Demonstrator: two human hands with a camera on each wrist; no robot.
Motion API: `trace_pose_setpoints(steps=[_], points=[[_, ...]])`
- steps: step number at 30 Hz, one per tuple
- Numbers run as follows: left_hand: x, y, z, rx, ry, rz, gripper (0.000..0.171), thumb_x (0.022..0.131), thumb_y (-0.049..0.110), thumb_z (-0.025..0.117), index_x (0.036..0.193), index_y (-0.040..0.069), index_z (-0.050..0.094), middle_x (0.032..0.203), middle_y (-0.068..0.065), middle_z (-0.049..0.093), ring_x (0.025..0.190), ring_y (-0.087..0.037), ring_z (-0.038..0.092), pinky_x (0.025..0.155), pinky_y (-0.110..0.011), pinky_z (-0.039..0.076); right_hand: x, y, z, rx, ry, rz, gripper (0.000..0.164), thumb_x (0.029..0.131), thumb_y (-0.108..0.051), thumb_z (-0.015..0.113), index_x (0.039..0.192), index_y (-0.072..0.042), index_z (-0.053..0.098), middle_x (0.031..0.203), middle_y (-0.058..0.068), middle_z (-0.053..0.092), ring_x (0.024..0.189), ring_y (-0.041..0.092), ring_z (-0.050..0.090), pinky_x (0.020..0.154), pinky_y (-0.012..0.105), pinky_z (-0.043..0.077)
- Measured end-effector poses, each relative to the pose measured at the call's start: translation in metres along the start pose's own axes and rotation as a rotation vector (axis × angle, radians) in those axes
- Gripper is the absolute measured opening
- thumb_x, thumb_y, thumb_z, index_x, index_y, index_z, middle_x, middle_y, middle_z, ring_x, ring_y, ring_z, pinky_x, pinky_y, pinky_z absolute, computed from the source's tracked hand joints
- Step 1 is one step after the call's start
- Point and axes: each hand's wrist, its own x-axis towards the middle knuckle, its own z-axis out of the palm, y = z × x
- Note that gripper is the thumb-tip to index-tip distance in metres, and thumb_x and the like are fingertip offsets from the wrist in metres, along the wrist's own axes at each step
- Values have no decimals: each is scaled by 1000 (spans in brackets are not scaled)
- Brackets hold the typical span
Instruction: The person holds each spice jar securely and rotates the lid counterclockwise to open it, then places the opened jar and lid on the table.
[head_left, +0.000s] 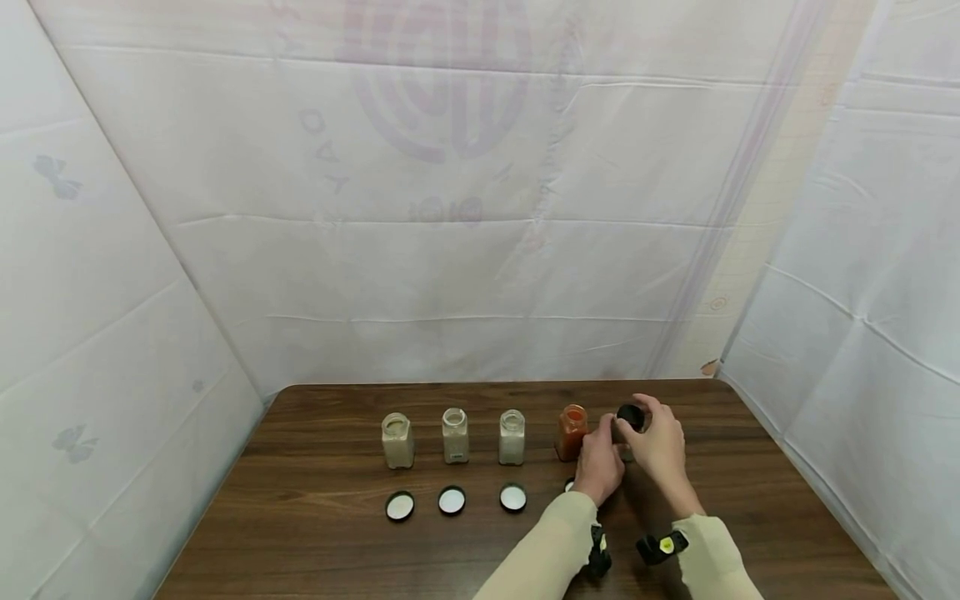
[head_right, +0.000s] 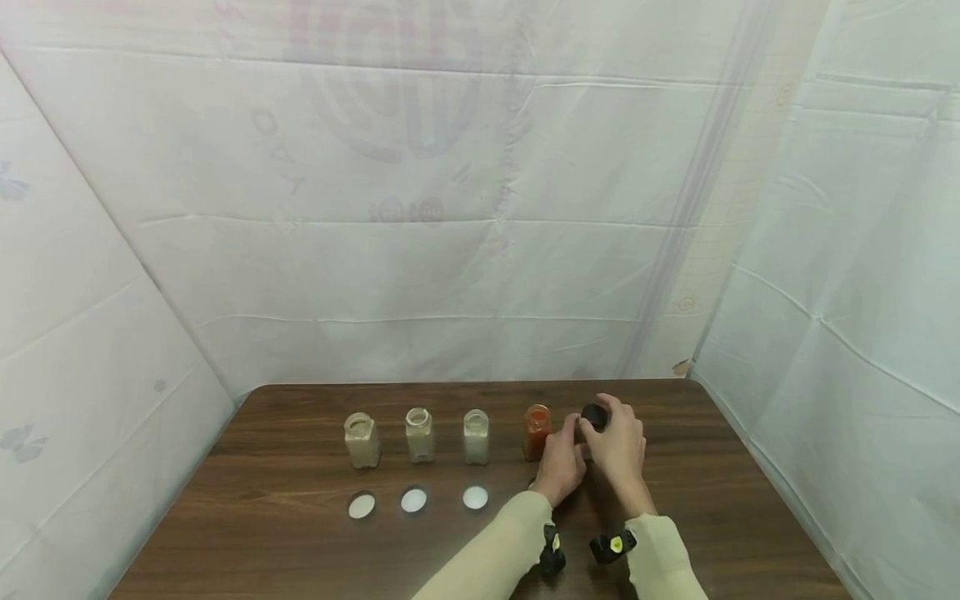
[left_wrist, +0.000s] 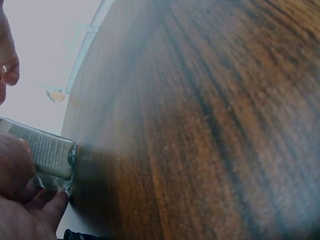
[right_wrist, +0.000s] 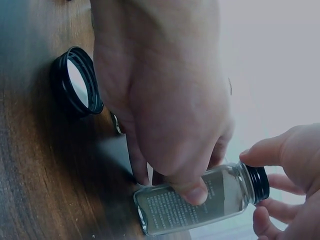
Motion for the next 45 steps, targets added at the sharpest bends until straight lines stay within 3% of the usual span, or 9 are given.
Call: trace_pose_setpoints(steps=[4, 8, 10, 12, 14, 16, 25, 38, 45], points=[[0, 0, -1, -12, 2, 13, 43, 94, 1, 67, 133, 16, 55, 96, -3, 70, 82, -14, 68, 72, -27, 56, 0, 0, 1, 6, -24, -20, 51, 95, -9, 66, 143, 1, 54, 135, 30, 56, 81, 37, 58, 80, 51, 45], [-1, 0, -2, -25, 8, 25, 42, 94, 1, 67, 132, 15, 55, 97, -4, 71, 81, -14, 68, 70, -27, 55, 1, 1, 2, 15, -38, -28, 52, 94, -5, 63, 145, -1, 53, 135, 29, 57, 55, 27, 48, 65, 39, 42], [-1, 0, -2, -27, 11, 25, 42, 94, 1, 67, 131, 16, 56, 96, -4, 71, 80, -14, 68, 70, -27, 55, 0, 1, 2, 20, -42, -29, 52, 94, -5, 63, 145, -1, 53, 137, 29, 56, 68, 34, 55, 69, 43, 45], [-1, 0, -2, -30, 12, 27, 45, 92, -2, 67, 132, 16, 56, 95, -4, 71, 79, -13, 68, 69, -27, 55, 0, 1, 2, 18, -40, -28, 52, 95, -9, 63, 146, -1, 52, 140, 30, 53, 94, 44, 55, 81, 53, 45], [-1, 0, -2, -32, 15, 27, 47, 91, -3, 67, 132, 16, 56, 95, -3, 71, 79, -13, 68, 70, -27, 55, -1, 1, 2, 11, -25, -19, 53, 96, -14, 66, 145, -1, 52, 140, 30, 51, 115, 51, 46, 93, 62, 40], [-1, 0, -2, -30, 15, 24, 47, 91, -4, 67, 132, 16, 56, 96, -3, 71, 81, -13, 69, 71, -27, 56, -3, 1, 2, 6, 1, 6, 55, 96, -21, 69, 144, -1, 52, 139, 29, 51, 126, 53, 38, 99, 68, 33], [0, 3, -1, -36, -18, -39, 41, 96, 5, 69, 132, 19, 55, 107, -2, 72, 90, -13, 70, 81, -30, 58, -5, 3, 4, -44, 126, 81, 53, 90, -33, 81, 128, 0, 63, 117, 24, 62, 109, 46, 51, 89, 63, 40], [1, 1, -1, -10, -1, -11, 45, 92, -2, 67, 131, 17, 56, 97, -3, 71, 81, -14, 68, 70, -28, 55, -4, 3, 0, -21, -60, 45, 53, 97, -19, 63, 146, -1, 53, 149, 31, 42, 122, 52, 37, 101, 69, 29], [1, -1, 0, -14, -6, -15, 50, 89, -5, 67, 133, 18, 55, 94, -2, 70, 77, -12, 66, 68, -26, 54, -4, 3, 1, -23, -50, 38, 58, 97, -22, 65, 148, -1, 49, 145, 30, 44, 121, 53, 37, 98, 69, 31]])
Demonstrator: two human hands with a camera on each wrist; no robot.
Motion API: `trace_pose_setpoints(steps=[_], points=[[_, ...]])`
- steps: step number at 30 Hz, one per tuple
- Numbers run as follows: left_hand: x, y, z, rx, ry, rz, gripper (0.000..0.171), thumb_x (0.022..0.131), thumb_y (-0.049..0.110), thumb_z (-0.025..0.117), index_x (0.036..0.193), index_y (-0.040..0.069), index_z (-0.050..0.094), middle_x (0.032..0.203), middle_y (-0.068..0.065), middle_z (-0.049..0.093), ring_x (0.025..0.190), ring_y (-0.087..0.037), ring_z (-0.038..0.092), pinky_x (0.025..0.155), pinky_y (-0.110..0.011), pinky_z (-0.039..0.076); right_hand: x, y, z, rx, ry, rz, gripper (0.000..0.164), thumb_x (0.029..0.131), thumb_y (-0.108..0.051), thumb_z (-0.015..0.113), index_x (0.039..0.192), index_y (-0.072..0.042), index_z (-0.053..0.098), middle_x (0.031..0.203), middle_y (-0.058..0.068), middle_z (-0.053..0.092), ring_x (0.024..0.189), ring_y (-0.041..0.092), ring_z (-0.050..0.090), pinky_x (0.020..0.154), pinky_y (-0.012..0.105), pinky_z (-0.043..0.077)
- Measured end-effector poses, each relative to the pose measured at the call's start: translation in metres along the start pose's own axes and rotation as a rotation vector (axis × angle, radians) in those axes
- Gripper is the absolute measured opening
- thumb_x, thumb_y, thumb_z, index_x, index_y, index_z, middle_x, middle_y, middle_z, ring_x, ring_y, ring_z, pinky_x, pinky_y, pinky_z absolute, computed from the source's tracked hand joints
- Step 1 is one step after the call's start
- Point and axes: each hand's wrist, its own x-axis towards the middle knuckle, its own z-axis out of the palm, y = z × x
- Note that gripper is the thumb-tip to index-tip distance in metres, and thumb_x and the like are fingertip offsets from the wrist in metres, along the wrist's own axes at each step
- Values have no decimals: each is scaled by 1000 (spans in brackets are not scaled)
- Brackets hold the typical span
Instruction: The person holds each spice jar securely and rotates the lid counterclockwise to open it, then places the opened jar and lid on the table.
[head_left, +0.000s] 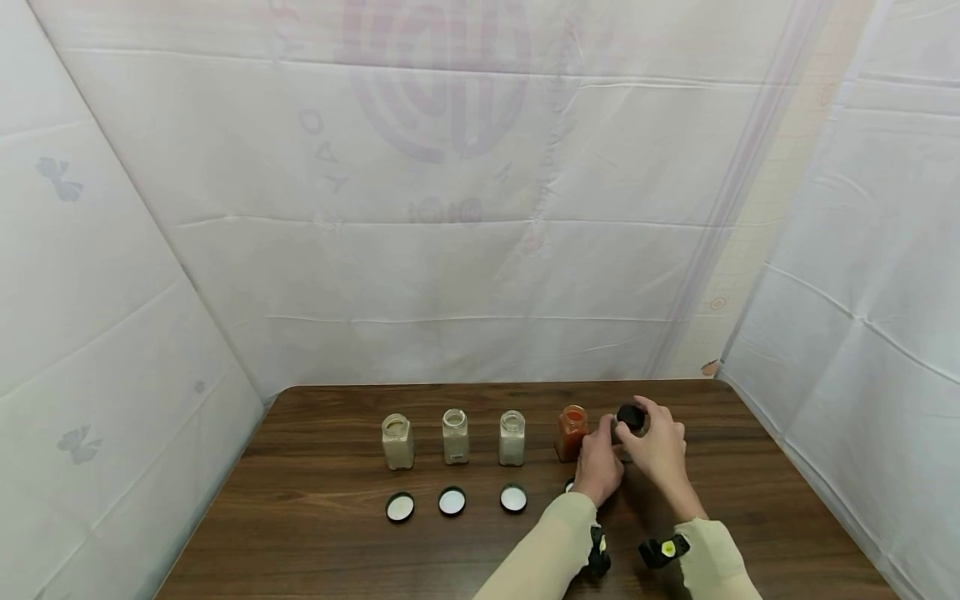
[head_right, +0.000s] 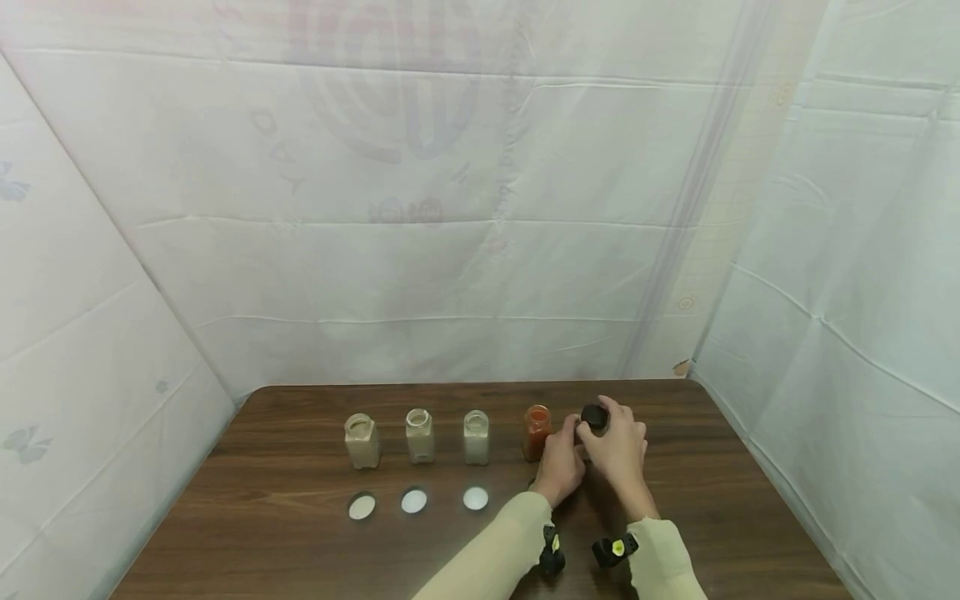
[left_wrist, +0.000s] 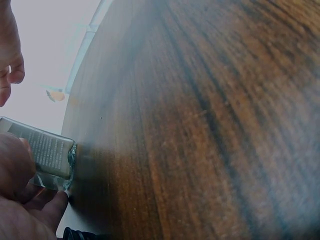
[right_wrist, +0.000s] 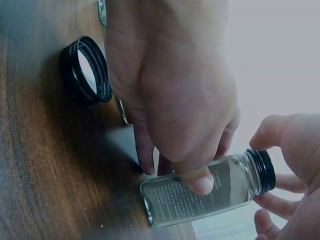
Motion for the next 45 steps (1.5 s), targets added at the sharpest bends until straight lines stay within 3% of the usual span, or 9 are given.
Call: trace_pose_setpoints(steps=[8, 16, 26, 35, 40, 45], points=[[-1, 1, 0, 2, 16, 6, 44, 92, -2, 67, 130, 16, 55, 102, -4, 73, 84, -16, 70, 72, -29, 57, 0, 1, 3, -35, 81, 42, 67, 91, -39, 78, 140, -1, 55, 130, 28, 56, 123, 53, 40, 97, 66, 35], [0, 1, -1, -2, -6, -19, 43, 94, 2, 68, 133, 17, 56, 105, -4, 73, 88, -15, 70, 76, -29, 57, 2, 2, 2, -76, 108, 13, 57, 89, -32, 80, 131, 2, 62, 119, 27, 62, 108, 50, 48, 88, 64, 39], [-1, 1, -3, 7, 11, 13, 40, 94, 2, 68, 130, 15, 56, 100, -4, 72, 86, -16, 70, 74, -29, 57, 4, -1, -3, -68, -20, -65, 52, 94, -15, 70, 142, 2, 56, 139, 34, 50, 116, 56, 44, 93, 69, 36], [-2, 0, -2, 2, 20, 22, 41, 93, 1, 68, 129, 15, 57, 97, -3, 71, 83, -14, 68, 73, -29, 56, 6, 1, -4, -68, -64, -86, 55, 94, -11, 65, 146, 0, 52, 146, 33, 45, 115, 55, 44, 89, 68, 37], [-2, 0, -2, 0, 30, 36, 44, 90, -1, 69, 129, 15, 57, 97, -2, 71, 83, -13, 69, 72, -29, 56, 4, 2, -2, -69, -47, -73, 57, 94, -15, 67, 147, 0, 51, 146, 33, 45, 115, 55, 42, 90, 68, 36], [-3, 0, -1, 2, 42, 59, 42, 90, -2, 69, 127, 14, 57, 97, -4, 72, 83, -16, 70, 71, -29, 57, 1, 1, 1, -48, 48, 0, 61, 94, -30, 73, 143, 0, 53, 137, 29, 53, 118, 52, 41, 94, 67, 36]])
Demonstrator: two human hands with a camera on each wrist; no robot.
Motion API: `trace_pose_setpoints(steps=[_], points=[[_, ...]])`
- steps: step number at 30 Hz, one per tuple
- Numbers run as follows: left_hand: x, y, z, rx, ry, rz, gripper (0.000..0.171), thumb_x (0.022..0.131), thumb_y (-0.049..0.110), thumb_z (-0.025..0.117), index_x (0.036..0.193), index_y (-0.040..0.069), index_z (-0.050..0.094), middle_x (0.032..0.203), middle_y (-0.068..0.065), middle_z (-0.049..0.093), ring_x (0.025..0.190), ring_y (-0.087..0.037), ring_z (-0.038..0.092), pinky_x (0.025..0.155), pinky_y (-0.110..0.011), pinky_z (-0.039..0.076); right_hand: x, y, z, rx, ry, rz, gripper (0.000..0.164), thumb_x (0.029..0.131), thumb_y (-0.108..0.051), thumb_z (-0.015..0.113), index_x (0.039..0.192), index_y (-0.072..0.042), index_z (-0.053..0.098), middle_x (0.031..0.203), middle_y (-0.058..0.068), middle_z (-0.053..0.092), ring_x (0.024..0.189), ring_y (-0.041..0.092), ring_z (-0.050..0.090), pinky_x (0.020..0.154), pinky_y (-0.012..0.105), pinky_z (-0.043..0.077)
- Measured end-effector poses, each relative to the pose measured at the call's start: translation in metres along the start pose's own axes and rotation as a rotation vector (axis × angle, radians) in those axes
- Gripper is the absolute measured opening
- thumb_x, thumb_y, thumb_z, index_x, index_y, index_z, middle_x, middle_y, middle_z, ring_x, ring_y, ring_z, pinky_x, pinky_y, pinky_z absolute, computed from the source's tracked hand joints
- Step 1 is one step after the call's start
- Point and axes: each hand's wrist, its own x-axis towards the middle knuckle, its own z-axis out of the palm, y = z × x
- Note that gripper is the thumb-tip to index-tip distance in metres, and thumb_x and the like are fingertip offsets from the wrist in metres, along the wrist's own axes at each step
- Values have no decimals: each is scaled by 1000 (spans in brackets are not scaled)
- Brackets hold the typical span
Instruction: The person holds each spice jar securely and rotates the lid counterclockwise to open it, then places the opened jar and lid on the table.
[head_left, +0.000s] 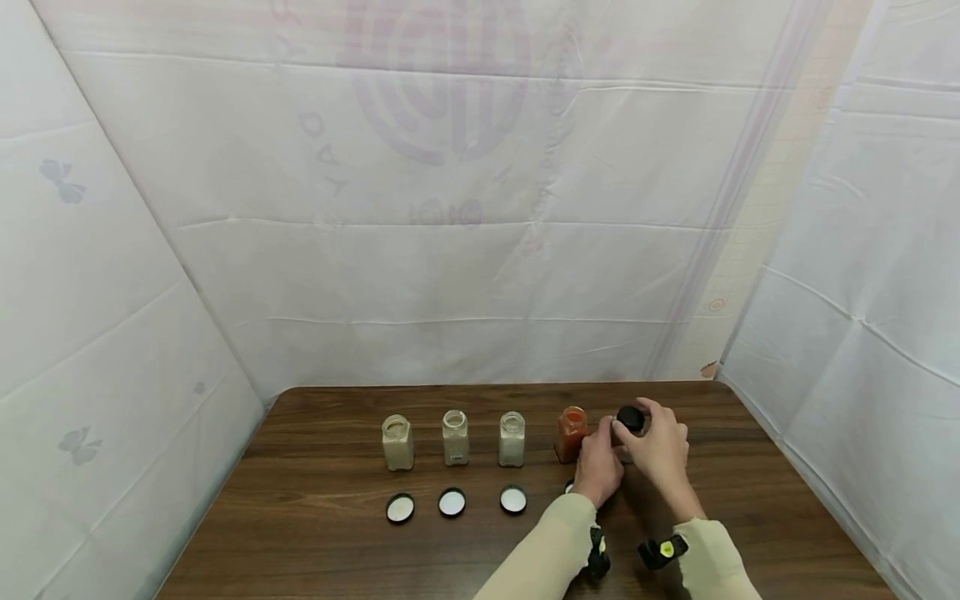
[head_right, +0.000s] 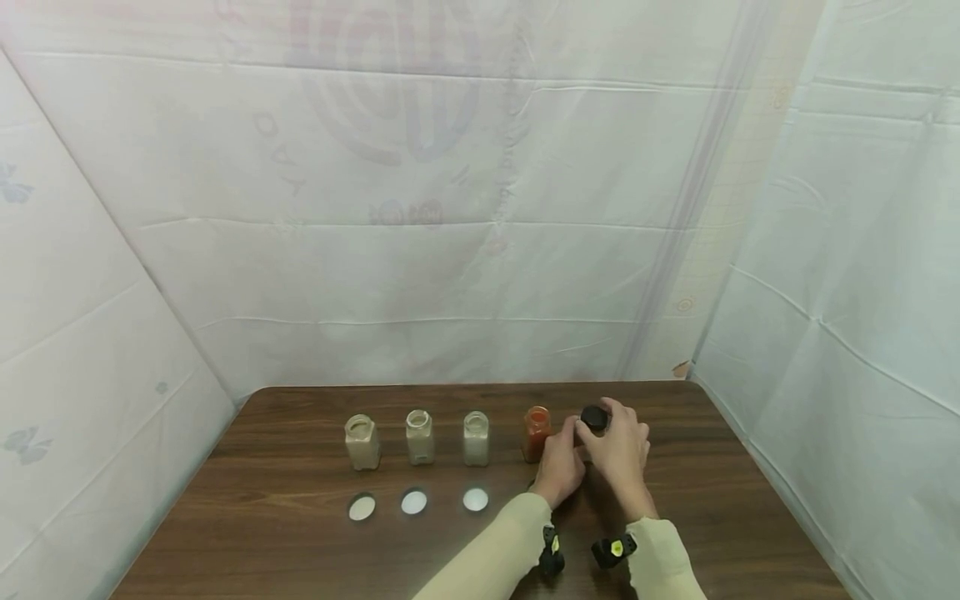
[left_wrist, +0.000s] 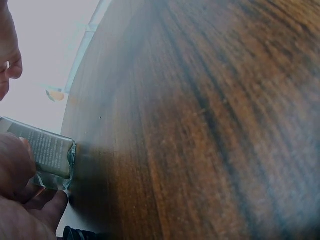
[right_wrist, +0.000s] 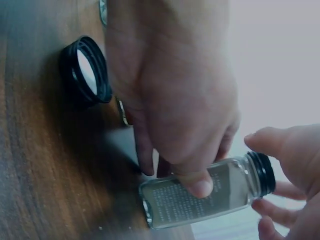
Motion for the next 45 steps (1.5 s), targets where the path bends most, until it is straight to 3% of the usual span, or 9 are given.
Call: trace_pose_setpoints(steps=[6, 13, 21, 30, 38, 45], points=[[0, 2, 0, -15, -9, -25, 40, 92, 0, 68, 127, 15, 56, 99, -3, 72, 84, -15, 70, 74, -30, 58, -1, 0, 5, -25, 109, 54, 66, 87, -44, 82, 132, 0, 61, 121, 26, 63, 105, 47, 49, 83, 60, 40], [1, 3, 0, -13, -27, -60, 42, 93, -1, 66, 129, 17, 56, 98, 0, 71, 83, -12, 68, 75, -28, 57, 0, 0, 7, -34, 139, 52, 61, 85, -42, 84, 124, 1, 66, 115, 25, 67, 98, 45, 52, 81, 59, 40], [0, 1, -1, -13, -26, -39, 41, 94, 0, 66, 131, 15, 56, 98, 0, 71, 86, -13, 69, 75, -28, 56, 1, 0, -1, -16, 26, -36, 51, 93, -24, 76, 133, 4, 63, 132, 32, 56, 109, 50, 45, 91, 65, 36], [1, 1, 0, -25, -26, -37, 41, 94, 4, 71, 130, 15, 56, 98, -1, 72, 84, -12, 68, 72, -28, 55, 5, 3, -8, -16, -76, -129, 52, 93, -14, 71, 141, 3, 57, 141, 32, 51, 107, 49, 44, 82, 59, 37], [2, 0, 1, -23, -29, -48, 42, 93, 5, 72, 130, 16, 56, 97, 0, 71, 80, -9, 65, 71, -27, 55, 5, 2, -10, -22, -95, -133, 53, 93, -13, 68, 143, 3, 56, 142, 32, 50, 106, 49, 44, 80, 57, 37], [0, 2, 0, -6, -12, -16, 41, 94, 4, 72, 130, 15, 57, 100, -2, 72, 85, -14, 70, 72, -29, 56, 5, 2, -11, -27, -81, -138, 53, 93, -14, 70, 142, 2, 57, 141, 32, 51, 104, 48, 44, 82, 59, 36]])
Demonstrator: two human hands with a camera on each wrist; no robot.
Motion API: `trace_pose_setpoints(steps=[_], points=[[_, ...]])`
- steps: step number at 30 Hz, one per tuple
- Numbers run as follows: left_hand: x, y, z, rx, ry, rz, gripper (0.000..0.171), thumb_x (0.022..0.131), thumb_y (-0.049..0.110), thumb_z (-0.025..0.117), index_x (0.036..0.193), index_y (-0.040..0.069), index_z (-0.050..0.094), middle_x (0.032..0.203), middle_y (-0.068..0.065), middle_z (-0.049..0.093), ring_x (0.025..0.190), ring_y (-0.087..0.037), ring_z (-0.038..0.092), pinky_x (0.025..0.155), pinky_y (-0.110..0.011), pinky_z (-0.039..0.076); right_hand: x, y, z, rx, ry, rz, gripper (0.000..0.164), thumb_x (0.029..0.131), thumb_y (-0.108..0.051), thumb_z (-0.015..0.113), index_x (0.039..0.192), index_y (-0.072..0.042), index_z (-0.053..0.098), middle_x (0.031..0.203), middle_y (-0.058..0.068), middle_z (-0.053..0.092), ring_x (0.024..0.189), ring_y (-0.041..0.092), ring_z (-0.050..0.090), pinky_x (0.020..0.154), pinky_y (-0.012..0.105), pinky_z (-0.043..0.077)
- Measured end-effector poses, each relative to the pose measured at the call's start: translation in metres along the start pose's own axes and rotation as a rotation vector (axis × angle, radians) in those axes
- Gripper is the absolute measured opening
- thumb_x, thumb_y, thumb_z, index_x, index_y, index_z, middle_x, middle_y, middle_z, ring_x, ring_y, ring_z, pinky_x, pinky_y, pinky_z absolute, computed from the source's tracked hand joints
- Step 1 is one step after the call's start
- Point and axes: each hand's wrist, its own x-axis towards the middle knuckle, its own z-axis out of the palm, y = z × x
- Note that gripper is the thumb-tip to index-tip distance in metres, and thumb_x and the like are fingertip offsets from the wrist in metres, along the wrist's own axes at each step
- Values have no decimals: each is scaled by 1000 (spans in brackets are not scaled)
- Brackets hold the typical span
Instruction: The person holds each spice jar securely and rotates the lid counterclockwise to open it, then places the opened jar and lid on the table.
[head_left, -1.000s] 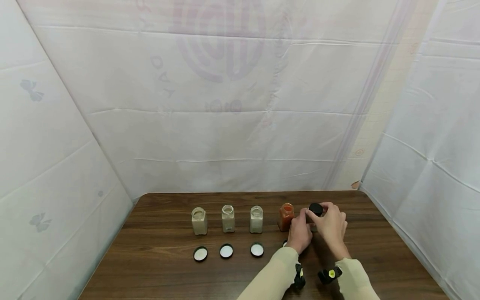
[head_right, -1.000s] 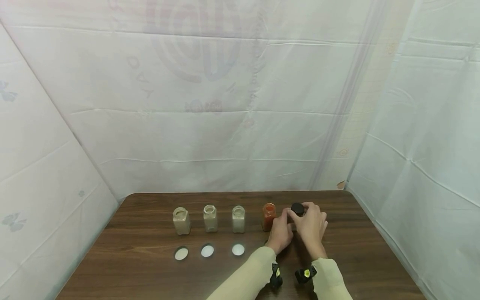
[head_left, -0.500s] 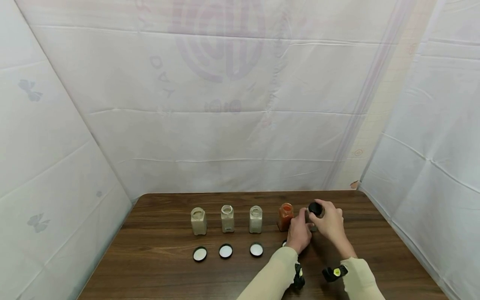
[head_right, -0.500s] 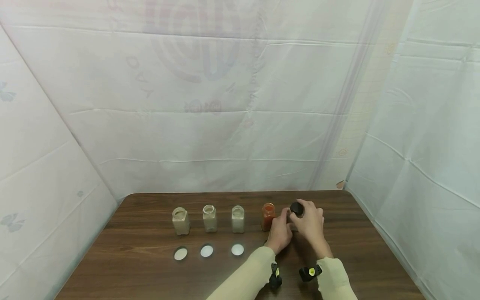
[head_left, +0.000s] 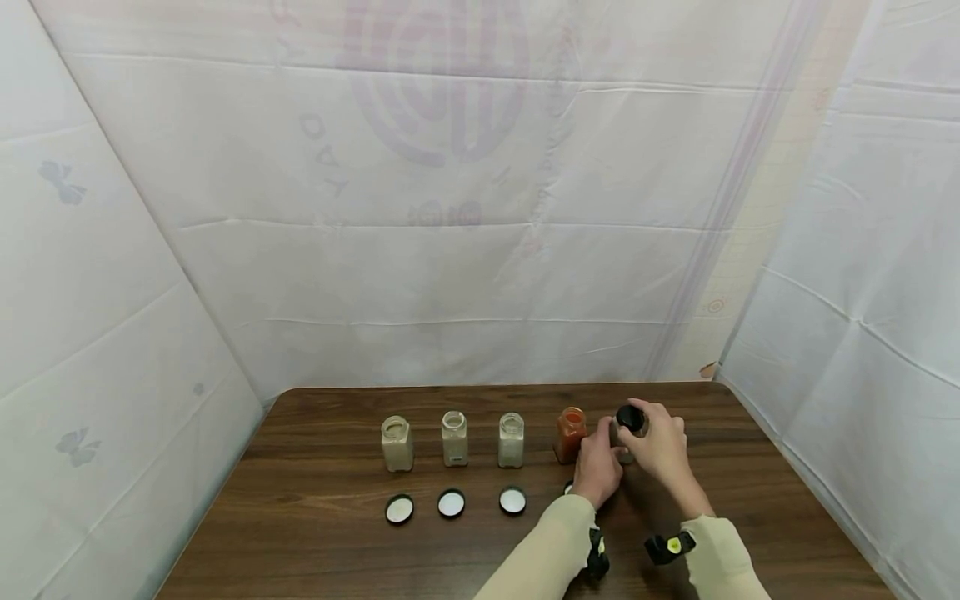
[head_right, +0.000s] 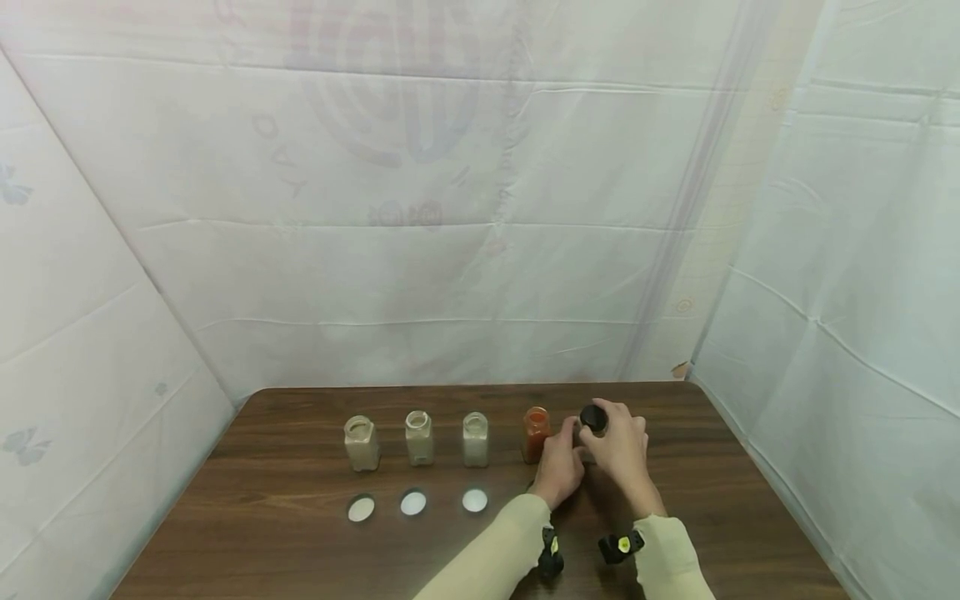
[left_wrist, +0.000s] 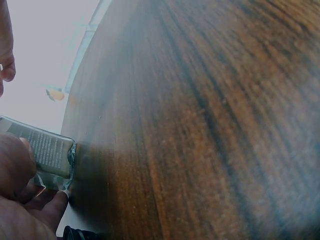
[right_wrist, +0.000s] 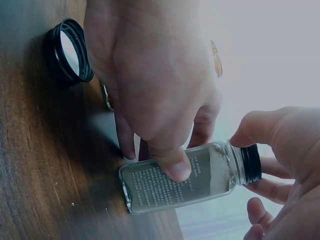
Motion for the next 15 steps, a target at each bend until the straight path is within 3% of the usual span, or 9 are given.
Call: trace_pose_setpoints(steps=[7, 15], points=[[1, 3, -1, -15, -33, -31, 42, 95, 5, 71, 133, 16, 55, 100, -2, 72, 88, -13, 69, 74, -28, 56, -1, -1, -3, -12, 5, 6, 51, 93, -15, 71, 139, 2, 59, 142, 31, 51, 107, 50, 45, 84, 63, 37], [1, 5, -4, -47, -73, -84, 39, 97, 8, 70, 132, 16, 55, 106, -1, 72, 92, -10, 68, 80, -30, 57, -2, -3, -8, -25, 1, -4, 51, 93, -17, 73, 138, 1, 59, 140, 32, 51, 104, 47, 46, 81, 58, 38]])
